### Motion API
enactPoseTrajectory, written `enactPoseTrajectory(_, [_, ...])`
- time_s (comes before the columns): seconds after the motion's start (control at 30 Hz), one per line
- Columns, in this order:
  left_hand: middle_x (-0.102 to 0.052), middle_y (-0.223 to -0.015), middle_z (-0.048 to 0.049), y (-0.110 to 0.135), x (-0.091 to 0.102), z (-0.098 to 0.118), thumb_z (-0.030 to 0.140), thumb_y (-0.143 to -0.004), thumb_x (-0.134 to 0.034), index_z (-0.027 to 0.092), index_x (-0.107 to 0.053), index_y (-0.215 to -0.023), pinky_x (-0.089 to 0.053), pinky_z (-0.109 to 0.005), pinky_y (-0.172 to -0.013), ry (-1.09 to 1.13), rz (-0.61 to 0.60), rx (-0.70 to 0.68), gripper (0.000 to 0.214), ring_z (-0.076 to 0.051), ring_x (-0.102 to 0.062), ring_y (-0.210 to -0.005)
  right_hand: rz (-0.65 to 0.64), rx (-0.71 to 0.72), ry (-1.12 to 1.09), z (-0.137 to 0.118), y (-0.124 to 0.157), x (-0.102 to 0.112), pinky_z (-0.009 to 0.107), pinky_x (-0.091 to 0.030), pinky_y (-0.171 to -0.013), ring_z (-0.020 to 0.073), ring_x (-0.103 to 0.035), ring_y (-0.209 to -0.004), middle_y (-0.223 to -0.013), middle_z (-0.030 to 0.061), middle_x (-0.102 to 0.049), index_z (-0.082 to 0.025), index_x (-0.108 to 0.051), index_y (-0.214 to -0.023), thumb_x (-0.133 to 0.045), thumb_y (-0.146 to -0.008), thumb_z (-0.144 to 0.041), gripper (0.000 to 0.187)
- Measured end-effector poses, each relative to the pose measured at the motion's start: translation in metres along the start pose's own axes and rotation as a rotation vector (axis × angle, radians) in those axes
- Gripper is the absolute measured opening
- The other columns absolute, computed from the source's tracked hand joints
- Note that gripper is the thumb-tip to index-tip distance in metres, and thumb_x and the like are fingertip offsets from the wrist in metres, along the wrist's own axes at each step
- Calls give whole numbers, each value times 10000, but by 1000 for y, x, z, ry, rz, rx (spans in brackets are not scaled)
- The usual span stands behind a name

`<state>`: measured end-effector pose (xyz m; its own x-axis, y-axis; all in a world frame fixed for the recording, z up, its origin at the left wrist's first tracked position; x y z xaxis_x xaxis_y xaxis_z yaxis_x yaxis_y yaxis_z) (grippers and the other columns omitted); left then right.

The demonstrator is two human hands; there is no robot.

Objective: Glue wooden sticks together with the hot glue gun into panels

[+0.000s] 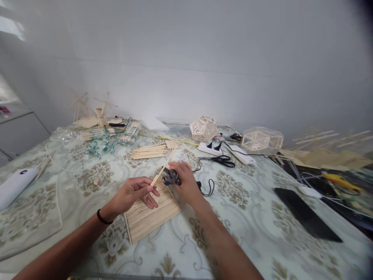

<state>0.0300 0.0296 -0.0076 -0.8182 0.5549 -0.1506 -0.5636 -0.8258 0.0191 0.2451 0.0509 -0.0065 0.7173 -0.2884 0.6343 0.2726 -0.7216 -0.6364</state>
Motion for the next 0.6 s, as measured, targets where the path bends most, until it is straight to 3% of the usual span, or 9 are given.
enactPoseTrajectory(0.13, [-799, -952, -111, 1, -6, -2, 435, -911, -745, 145, -722, -976, -660, -312, -610, 12, -76, 39, 298, -245, -805, -697, -54, 71, -45, -14, -1, -9, 521, -328, -1160, 277, -622, -1175, -1179, 102, -696, -242, -580, -1091, -539, -662, -60, 468])
enactPoseTrajectory(0.33, [-797, -950, -102, 1, -10, -4, 416, -920, -742, 143, -722, -964, -658, -285, -608, 22, -120, 58, 276, -237, -808, -706, -10, 132, -41, -15, 2, -13, 509, -387, -1115, 293, -597, -1171, -1181, 118, -669, -236, -587, -1118, -553, -685, -25, 483])
enactPoseTrajectory(0.5, [-790, -934, -112, 0, -10, -7, 405, -928, -738, 122, -706, -951, -665, -298, -622, 28, -134, 46, 286, -245, -810, -715, -5, 88, -46, -14, 3, -14, 407, -490, -906, 278, -615, -1014, -1028, 97, -672, -226, -611, -986, -562, -661, -33, 381])
enactPoseTrajectory(0.6, [-784, -922, -111, 0, -8, -10, 400, -942, -722, 122, -686, -959, -663, -305, -609, 27, -123, 34, 281, -247, -808, -700, -24, 58, -34, -16, 2, -12, 336, -480, -766, 247, -622, -856, -881, 65, -657, -225, -600, -870, -582, -669, -61, 260])
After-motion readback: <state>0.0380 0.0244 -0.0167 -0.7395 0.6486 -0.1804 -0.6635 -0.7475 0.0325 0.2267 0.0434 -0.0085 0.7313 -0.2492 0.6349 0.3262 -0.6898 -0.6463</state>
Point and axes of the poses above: each hand's wrist, its own y-axis away from the middle knuckle, its own x-axis out of the back of the hand, z = x × y, the point moved 4 cm from there along -y, towards the middle knuckle
